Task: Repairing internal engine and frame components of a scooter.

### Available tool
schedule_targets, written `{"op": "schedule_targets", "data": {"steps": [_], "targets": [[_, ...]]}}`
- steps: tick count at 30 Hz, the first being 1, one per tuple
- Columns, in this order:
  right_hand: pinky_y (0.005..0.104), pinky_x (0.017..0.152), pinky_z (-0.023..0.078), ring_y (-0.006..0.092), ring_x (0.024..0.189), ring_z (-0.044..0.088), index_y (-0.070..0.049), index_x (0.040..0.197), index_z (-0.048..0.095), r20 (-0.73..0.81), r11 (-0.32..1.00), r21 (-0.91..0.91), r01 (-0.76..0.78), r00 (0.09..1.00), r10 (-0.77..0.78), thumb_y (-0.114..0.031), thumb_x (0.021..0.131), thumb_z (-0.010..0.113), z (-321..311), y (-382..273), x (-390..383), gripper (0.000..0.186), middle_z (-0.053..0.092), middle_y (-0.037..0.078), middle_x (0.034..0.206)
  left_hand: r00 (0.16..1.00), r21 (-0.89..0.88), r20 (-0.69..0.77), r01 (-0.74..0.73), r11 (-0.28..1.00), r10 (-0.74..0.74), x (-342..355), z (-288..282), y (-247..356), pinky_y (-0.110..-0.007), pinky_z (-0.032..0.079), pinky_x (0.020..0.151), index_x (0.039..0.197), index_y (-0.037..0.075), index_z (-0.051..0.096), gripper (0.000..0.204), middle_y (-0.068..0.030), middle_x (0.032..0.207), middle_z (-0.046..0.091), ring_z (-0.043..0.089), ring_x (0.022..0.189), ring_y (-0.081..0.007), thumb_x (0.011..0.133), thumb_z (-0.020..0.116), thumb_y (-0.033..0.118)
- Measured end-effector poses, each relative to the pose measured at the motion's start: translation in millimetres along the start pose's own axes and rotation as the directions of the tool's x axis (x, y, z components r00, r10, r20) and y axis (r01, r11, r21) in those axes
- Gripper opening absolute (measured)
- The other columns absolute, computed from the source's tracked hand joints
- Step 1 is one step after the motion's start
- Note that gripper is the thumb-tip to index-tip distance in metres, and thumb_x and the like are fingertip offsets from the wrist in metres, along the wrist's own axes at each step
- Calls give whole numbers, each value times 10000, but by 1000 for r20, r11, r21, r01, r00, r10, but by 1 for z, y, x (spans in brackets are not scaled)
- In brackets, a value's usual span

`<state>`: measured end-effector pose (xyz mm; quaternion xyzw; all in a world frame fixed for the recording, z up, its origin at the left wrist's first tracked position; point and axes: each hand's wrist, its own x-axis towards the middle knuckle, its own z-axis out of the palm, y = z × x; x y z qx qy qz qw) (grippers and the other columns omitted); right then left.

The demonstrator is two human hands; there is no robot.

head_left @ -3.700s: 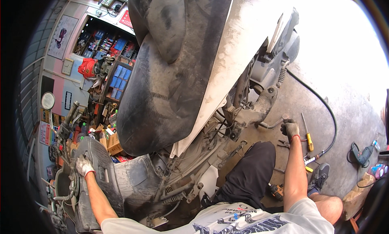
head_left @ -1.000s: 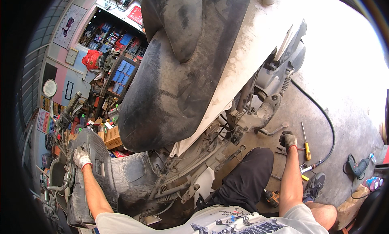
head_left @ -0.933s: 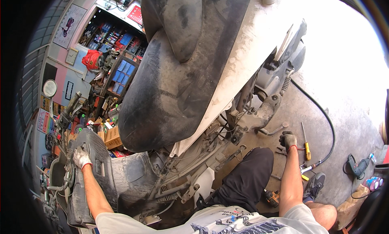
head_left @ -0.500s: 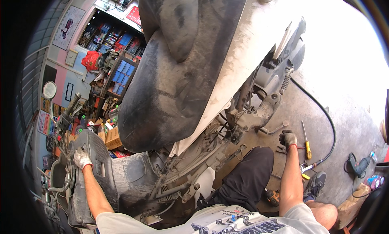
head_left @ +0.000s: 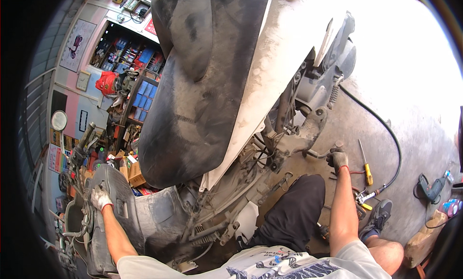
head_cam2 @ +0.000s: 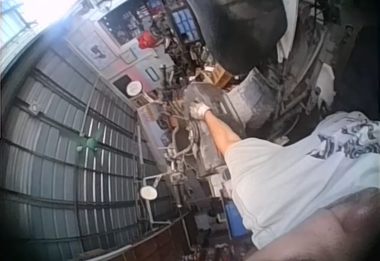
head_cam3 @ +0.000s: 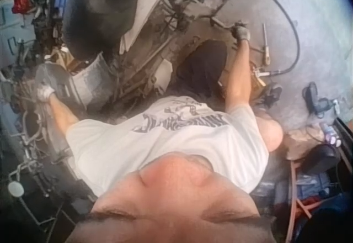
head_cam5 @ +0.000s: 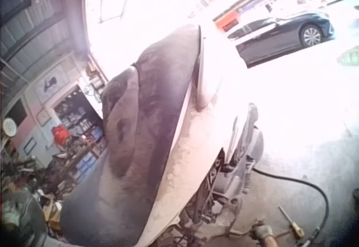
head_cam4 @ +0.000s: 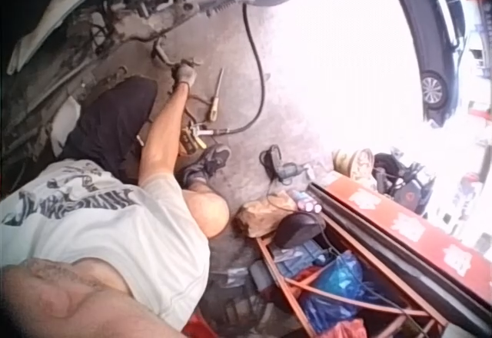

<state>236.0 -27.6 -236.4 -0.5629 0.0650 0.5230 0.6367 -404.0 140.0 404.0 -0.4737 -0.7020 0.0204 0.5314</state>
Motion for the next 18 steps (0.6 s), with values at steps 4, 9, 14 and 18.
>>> {"op": "schedule_targets", "data": {"steps": [4, 9, 14, 18], "targets": [[287, 387, 385, 171, 485, 546, -24, 977, 568, 18, 1000, 21, -10, 1000, 10, 44, 807, 461, 4, 4, 9, 212, 577, 80, 660, 999, 13, -33, -6, 1000, 7, 3, 7, -8, -449, 503, 813, 1022, 70, 641, 232, -173, 1006, 656, 637, 934, -346, 849, 613, 223], [299, 403, 402, 183, 481, 545, -6, 1024, 580, -2, 999, -35, 13, 1000, -13, 31, 810, 461, 14, 5, 7, 247, 591, 99, 679, 999, -18, -39, -18, 1000, 17, 2, 8, -8, -452, 502, 807, 1012, 71, 642, 232, -183, 997, 656, 639, 929, -348, 846, 616, 231], [304, 408, 410, 188, 485, 549, 17, 1063, 577, -5, 1000, 2, 17, 1000, -17, 24, 805, 476, 17, 6, 8, 278, 598, 113, 696, 1000, 14, -14, -1, 1000, 1, 0, 2, -1, -452, 499, 817, 1039, 71, 639, 262, -179, 1013, 655, 635, 947, -348, 844, 612, 245], [305, 414, 421, 190, 494, 561, 25, 1080, 580, -5, 999, -31, 30, 1000, -30, 26, 796, 494, 18, 6, 10, 297, 608, 122, 711, 1000, -3, 7, 12, 1000, -12, 0, 1, -1, -450, 499, 822, 1049, 68, 636, 269, -179, 1017, 654, 633, 955, -347, 848, 605, 245]]}}
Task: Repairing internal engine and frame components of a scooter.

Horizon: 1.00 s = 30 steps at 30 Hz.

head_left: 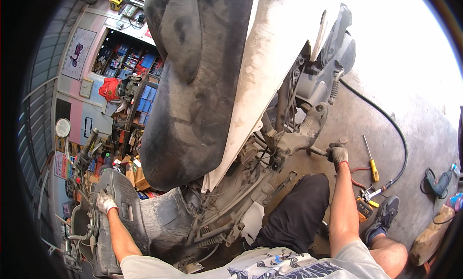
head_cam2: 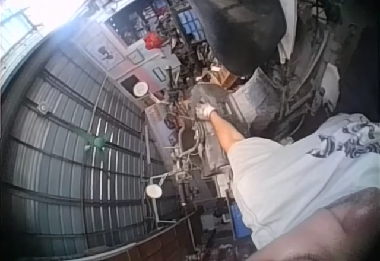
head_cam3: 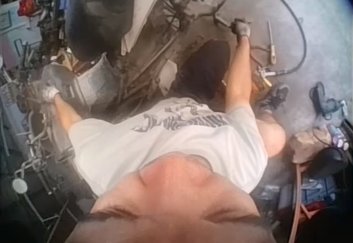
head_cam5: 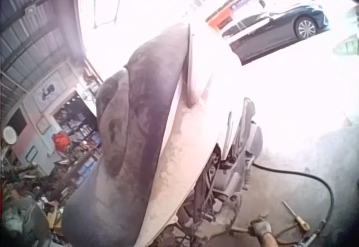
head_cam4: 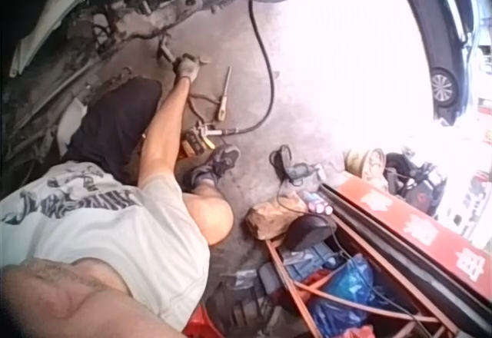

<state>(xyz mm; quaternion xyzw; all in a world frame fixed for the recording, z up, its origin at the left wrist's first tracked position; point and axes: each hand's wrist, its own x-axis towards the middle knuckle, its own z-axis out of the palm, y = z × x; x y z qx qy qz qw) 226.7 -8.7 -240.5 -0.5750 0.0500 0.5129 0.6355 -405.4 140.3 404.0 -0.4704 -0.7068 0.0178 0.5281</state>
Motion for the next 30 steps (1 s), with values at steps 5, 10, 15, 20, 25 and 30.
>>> {"op": "schedule_targets", "data": {"steps": [5, 10, 15, 20, 25, 30], "targets": [[307, 420, 432, 190, 501, 573, 24, 1087, 583, -4, 1000, -25, -8, 1000, 8, 28, 793, 504, 3, -4, -4, 305, 616, 124, 721, 1000, -11, -3, 7, 1000, -7, 6, 11, -13, -448, 495, 834, 1058, 90, 651, 260, -155, 1036, 665, 634, 967, -337, 846, 605, 233], [308, 426, 445, 192, 504, 582, 21, 1095, 584, -30, 999, -42, -13, 999, 12, 26, 802, 504, 1, -6, -4, 304, 624, 121, 728, 1000, -7, 0, 6, 1000, -6, 3, 9, -6, -445, 500, 828, 1063, 80, 643, 270, -169, 1021, 656, 634, 961, -343, 852, 611, 245], [307, 421, 446, 190, 500, 581, 20, 1101, 582, -17, 999, -29, -14, 1000, 13, 20, 813, 490, 5, -4, -3, 302, 619, 111, 712, 999, -17, 9, 30, 999, -30, 2, 6, -5, -445, 501, 823, 1057, 98, 650, 253, -161, 1020, 660, 636, 954, -341, 853, 615, 244], [306, 409, 436, 193, 487, 570, 28, 1100, 579, -6, 1000, -23, -21, 1000, 21, 22, 815, 466, 9, -1, 0, 306, 609, 109, 697, 1000, -12, -10, -1, 1000, 1, 3, 9, -9, -448, 501, 812, 1046, 102, 654, 242, -159, 1000, 663, 638, 938, -343, 852, 615, 241], [306, 403, 430, 193, 472, 559, 46, 1103, 571, 16, 1000, -25, -17, 1000, 18, 25, 814, 463, 7, 2, 3, 310, 603, 114, 689, 1000, -18, -4, 11, 1000, -11, 3, 8, -3, -444, 498, 821, 1038, 113, 659, 238, -146, 1009, 675, 637, 957, -331, 845, 607, 241], [314, 400, 429, 192, 467, 557, 56, 1129, 559, 12, 999, -48, -9, 1000, 9, 21, 812, 486, 8, 4, 6, 327, 608, 123, 698, 1000, 12, -2, 31, 999, -31, 5, 10, -8, -446, 497, 822, 1047, 116, 657, 246, -146, 1011, 674, 637, 958, -330, 848, 609, 253]]}}
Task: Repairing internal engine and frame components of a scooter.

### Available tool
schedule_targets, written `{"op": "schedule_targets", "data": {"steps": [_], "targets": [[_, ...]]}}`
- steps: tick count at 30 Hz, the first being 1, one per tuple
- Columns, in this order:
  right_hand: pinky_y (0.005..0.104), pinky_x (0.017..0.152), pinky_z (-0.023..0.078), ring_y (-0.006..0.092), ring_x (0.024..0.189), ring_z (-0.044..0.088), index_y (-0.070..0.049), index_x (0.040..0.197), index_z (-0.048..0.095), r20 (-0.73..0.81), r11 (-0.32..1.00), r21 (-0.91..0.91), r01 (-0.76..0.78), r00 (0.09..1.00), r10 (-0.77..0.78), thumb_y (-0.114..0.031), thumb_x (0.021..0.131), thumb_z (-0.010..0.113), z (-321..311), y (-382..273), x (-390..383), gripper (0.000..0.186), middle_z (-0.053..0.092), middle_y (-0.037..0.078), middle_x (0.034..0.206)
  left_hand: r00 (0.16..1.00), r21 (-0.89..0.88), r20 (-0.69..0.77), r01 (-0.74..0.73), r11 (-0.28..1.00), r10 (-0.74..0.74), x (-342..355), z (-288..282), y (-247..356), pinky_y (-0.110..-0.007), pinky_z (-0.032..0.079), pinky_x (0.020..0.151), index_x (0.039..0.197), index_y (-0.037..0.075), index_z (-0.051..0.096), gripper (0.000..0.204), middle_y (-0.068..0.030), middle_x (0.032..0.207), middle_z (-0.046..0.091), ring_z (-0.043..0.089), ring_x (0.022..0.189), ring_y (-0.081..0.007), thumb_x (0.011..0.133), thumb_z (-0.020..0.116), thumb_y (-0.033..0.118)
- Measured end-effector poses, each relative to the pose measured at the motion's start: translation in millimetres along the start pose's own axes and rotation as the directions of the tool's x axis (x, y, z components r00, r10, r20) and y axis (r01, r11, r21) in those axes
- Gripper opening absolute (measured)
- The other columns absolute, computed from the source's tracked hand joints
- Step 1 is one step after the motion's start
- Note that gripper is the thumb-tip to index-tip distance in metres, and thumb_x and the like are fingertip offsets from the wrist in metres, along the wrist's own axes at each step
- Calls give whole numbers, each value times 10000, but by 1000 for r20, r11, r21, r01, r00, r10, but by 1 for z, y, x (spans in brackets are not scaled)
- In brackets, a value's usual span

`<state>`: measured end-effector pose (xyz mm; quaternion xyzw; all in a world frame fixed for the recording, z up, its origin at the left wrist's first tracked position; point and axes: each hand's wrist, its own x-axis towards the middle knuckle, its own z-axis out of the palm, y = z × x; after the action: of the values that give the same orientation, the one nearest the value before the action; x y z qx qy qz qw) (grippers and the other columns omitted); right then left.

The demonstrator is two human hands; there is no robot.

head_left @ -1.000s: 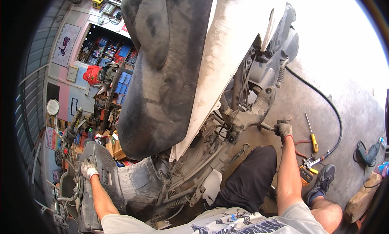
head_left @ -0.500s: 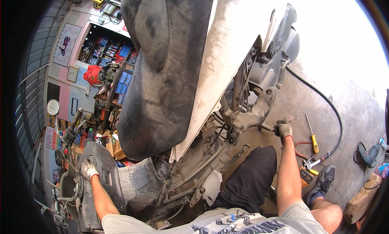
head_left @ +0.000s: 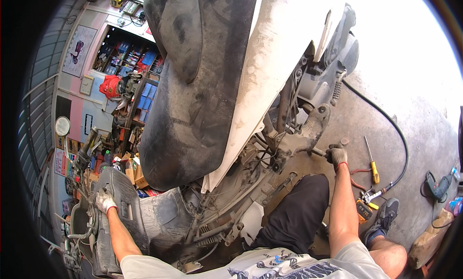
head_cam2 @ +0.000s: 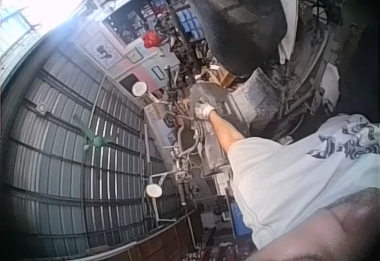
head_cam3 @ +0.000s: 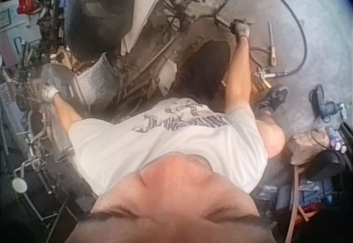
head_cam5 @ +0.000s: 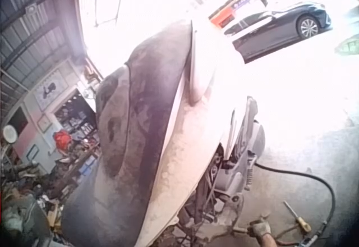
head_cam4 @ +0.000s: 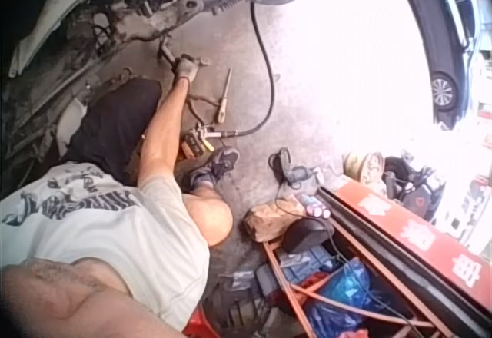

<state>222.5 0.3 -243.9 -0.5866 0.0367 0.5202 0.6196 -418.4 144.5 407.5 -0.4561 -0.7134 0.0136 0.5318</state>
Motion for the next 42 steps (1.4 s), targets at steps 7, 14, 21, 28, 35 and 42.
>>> {"op": "schedule_targets", "data": {"steps": [7, 14, 21, 28, 35, 42], "targets": [[311, 399, 422, 191, 469, 560, 60, 1137, 554, -5, 999, 42, -16, 1000, 16, 28, 803, 509, -2, 1, 0, 339, 607, 124, 695, 1000, -6, 13, -14, 1000, 14, -1, -1, 2, -447, 498, 821, 1052, 112, 656, 249, -145, 1012, 674, 639, 955, -331, 850, 614, 252], [302, 420, 456, 185, 496, 602, 51, 1076, 601, -6, 999, 37, -11, 1000, 11, 20, 781, 561, -3, 6, 3, 300, 640, 126, 693, 998, -26, -39, -43, 999, 42, -1, 4, 0, -449, 501, 798, 1033, 77, 645, 254, -169, 991, 661, 640, 924, -346, 848, 626, 249], [312, 426, 448, 197, 511, 595, 39, 1142, 559, 5, 1000, -6, -27, 1000, 27, 23, 823, 482, 0, 0, -4, 328, 626, 128, 713, 999, -24, -15, -28, 999, 28, 0, 4, -1, -457, 501, 802, 1029, 79, 643, 252, -172, 998, 658, 636, 935, -352, 847, 625, 252], [310, 427, 451, 195, 510, 596, 30, 1122, 568, -3, 1000, -5, -23, 1000, 23, 16, 832, 473, -1, 1, -4, 305, 624, 124, 705, 1000, -24, -16, -27, 999, 26, -3, 0, 2, -456, 503, 806, 1038, 78, 640, 253, -176, 1002, 658, 638, 940, -354, 847, 621, 243], [310, 428, 452, 194, 512, 596, 32, 1111, 576, 0, 999, 17, -32, 999, 32, 18, 799, 536, 0, 2, -4, 315, 627, 124, 705, 999, -7, -23, -30, 1000, 30, -5, -6, 4, -453, 503, 801, 1034, 69, 643, 255, -179, 1002, 660, 641, 930, -352, 849, 617, 243], [311, 435, 455, 196, 522, 603, 26, 1105, 586, -11, 999, -9, -32, 999, 32, 20, 793, 545, 2, 3, -4, 315, 636, 123, 720, 1000, -15, -22, -18, 1000, 17, -2, -2, 1, -450, 504, 803, 1032, 76, 646, 250, -172, 991, 661, 642, 924, -347, 849, 616, 243]]}}
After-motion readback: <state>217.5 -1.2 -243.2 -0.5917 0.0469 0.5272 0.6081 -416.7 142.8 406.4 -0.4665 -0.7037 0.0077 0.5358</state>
